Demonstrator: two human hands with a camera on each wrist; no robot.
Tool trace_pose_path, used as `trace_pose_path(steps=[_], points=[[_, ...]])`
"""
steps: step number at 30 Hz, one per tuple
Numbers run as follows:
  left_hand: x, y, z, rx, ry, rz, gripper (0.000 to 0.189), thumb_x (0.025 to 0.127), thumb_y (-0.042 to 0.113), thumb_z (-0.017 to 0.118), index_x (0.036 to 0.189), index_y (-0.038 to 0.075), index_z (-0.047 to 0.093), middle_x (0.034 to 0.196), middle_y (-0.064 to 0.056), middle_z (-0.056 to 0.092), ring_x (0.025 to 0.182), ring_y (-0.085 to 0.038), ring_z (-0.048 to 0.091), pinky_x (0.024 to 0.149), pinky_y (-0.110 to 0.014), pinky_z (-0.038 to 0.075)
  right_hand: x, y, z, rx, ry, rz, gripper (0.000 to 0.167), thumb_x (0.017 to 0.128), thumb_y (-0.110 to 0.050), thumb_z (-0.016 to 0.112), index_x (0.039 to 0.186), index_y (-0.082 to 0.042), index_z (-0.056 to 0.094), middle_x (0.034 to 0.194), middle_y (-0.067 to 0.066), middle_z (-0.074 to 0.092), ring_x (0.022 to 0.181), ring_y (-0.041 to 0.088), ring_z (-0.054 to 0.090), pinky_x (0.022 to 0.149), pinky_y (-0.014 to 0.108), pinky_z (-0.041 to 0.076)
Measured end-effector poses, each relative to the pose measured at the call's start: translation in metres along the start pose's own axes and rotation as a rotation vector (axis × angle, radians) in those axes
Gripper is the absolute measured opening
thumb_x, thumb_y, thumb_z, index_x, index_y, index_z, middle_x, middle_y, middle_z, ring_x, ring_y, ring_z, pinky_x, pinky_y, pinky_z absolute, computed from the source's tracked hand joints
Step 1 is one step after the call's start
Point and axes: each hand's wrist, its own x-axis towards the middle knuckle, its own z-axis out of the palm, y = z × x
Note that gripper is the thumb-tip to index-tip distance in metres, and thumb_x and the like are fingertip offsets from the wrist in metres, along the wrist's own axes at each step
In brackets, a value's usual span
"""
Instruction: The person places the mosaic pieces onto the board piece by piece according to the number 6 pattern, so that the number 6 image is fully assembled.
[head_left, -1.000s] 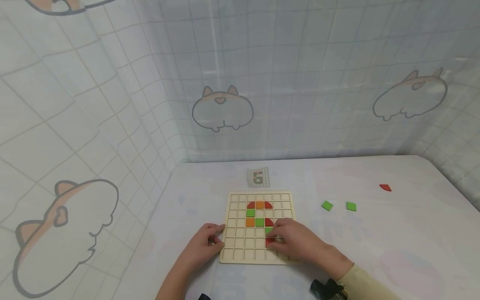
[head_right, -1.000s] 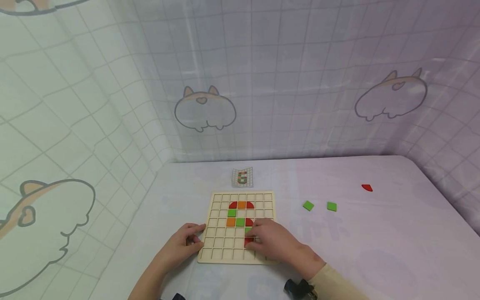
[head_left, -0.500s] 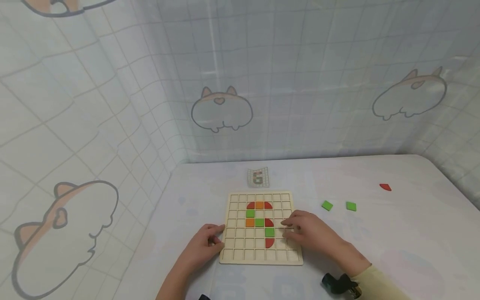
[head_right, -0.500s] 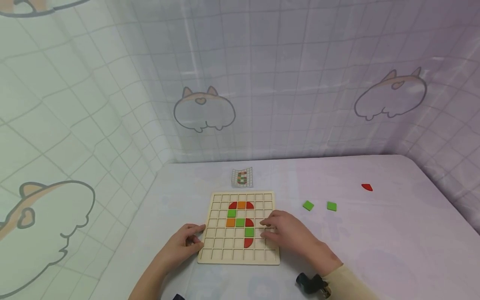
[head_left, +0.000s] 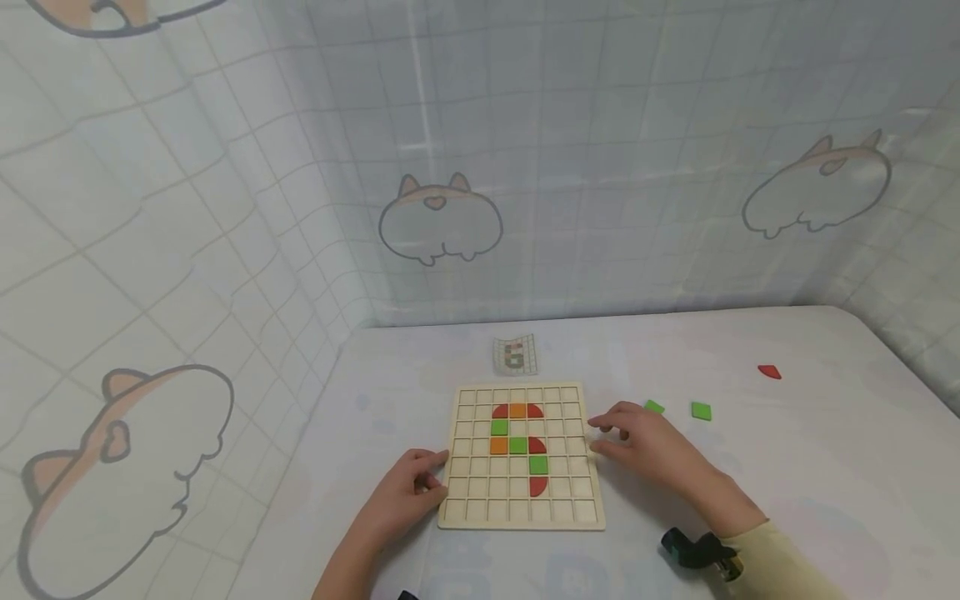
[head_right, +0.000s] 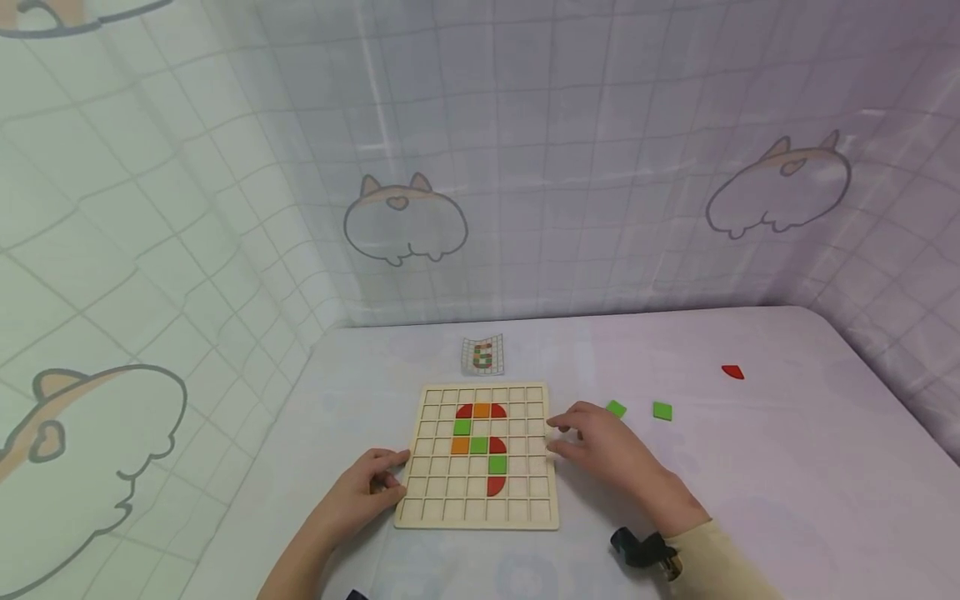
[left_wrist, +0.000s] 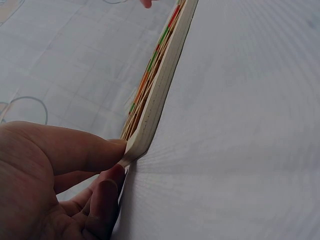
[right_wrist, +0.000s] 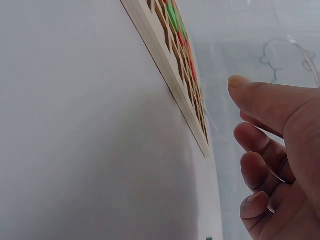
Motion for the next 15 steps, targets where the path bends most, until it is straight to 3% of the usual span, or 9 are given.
trace_pose_path(steps=[15], points=[[0.000,-0.002,0.000,-0.012,0.002,-0.006,0.053,0.083,0.011,0.077,0.134,0.009,0.063,0.116,-0.001,0.053,0.087,-0.016,0.054,0.070,-0.026,0.045,0.000,0.030,-0.021,-0.071,0.101,0.023,0.037,0.084,-0.028,0.080,0.117,-0.013,0.073,0.099,-0.003,0.065,0.079,0.013,0.053,0.065,0.030,0.047]])
